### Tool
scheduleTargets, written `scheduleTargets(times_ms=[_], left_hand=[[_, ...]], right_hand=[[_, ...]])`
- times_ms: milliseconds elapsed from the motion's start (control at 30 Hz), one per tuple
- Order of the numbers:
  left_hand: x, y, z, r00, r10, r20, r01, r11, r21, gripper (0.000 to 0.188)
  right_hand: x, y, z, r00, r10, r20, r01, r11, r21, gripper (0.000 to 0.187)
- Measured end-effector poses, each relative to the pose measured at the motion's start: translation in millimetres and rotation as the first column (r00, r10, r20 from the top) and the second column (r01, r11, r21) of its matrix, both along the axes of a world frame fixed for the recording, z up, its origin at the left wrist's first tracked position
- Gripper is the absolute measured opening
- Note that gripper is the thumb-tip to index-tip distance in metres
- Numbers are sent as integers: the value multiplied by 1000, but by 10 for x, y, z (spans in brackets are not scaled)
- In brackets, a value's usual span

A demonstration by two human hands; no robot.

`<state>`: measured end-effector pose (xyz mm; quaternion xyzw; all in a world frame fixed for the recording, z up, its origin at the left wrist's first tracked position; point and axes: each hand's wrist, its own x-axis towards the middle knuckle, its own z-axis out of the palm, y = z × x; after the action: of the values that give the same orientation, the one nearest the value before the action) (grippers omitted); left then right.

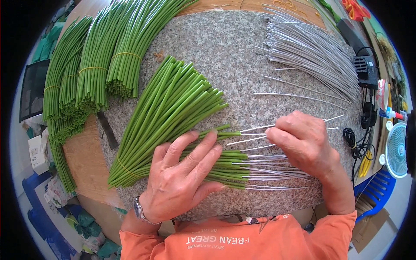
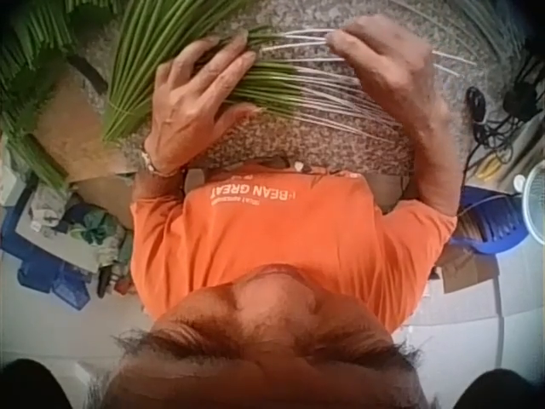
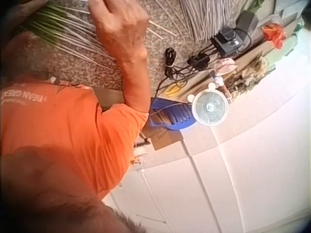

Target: The person gathers a bundle of green tubes, shakes them, and places them on the table. They then pick up a single green tube and insert a white rod into it by hand, repeating this process with several more tubes and rods.

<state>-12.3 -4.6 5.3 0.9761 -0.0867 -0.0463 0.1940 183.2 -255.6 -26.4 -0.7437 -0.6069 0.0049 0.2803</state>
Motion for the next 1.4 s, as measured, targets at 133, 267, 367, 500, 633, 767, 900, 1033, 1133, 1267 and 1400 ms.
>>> scheduleTargets(times_ms=[133, 267, 367, 500, 633, 767, 900, 1033, 1133, 1267, 1400], left_hand=[[16, 0, 13, 1000, -2, 0, 2, 1000, 0, 71], [4, 14, 19, 1000, -3, 3, 3, 1000, 13, 70], [7, 17, -13, 1000, 3, 23, -3, 1000, -16, 69], [-5, 20, -25, 1000, 7, 18, -6, 999, -51, 70], [-5, 18, 2, 1000, 4, 5, -4, 999, -46, 70], [5, 15, -11, 1000, 7, 10, -7, 999, -50, 70], [12, 15, -7, 1000, 8, 13, -8, 999, -49, 71], [9, 18, -5, 1000, 8, 9, -8, 999, -51, 71], [13, 24, -2, 1000, 5, 6, -4, 999, -45, 72], [11, 19, -9, 1000, 5, 3, -5, 999, -47, 72], [5, 16, -9, 1000, 6, 5, -5, 999, -45, 72]], right_hand=[[-5, 84, -16, 998, 3, 63, -4, 1000, 16, 18], [-38, 133, -79, 998, 28, 61, -28, 1000, 9, 18], [-98, 100, -58, 998, 30, 52, -30, 1000, -1, 18], [-187, 20, -13, 990, 81, -118, -87, 995, -44, 11], [-121, 73, 70, 988, -154, -15, 154, 988, 11, 12], [-119, 47, 59, 975, -197, 108, 204, 977, -67, 19], [-138, 17, 12, 980, -189, 60, 192, 980, -46, 19], [-157, 11, -8, 982, -184, 40, 186, 981, -45, 19], [-164, 21, -27, 982, -187, 37, 188, 981, -38, 18], [-165, 26, -26, 982, -183, 47, 185, 982, -29, 17], [-163, 27, -29, 980, -185, 77, 186, 982, -8, 17]])
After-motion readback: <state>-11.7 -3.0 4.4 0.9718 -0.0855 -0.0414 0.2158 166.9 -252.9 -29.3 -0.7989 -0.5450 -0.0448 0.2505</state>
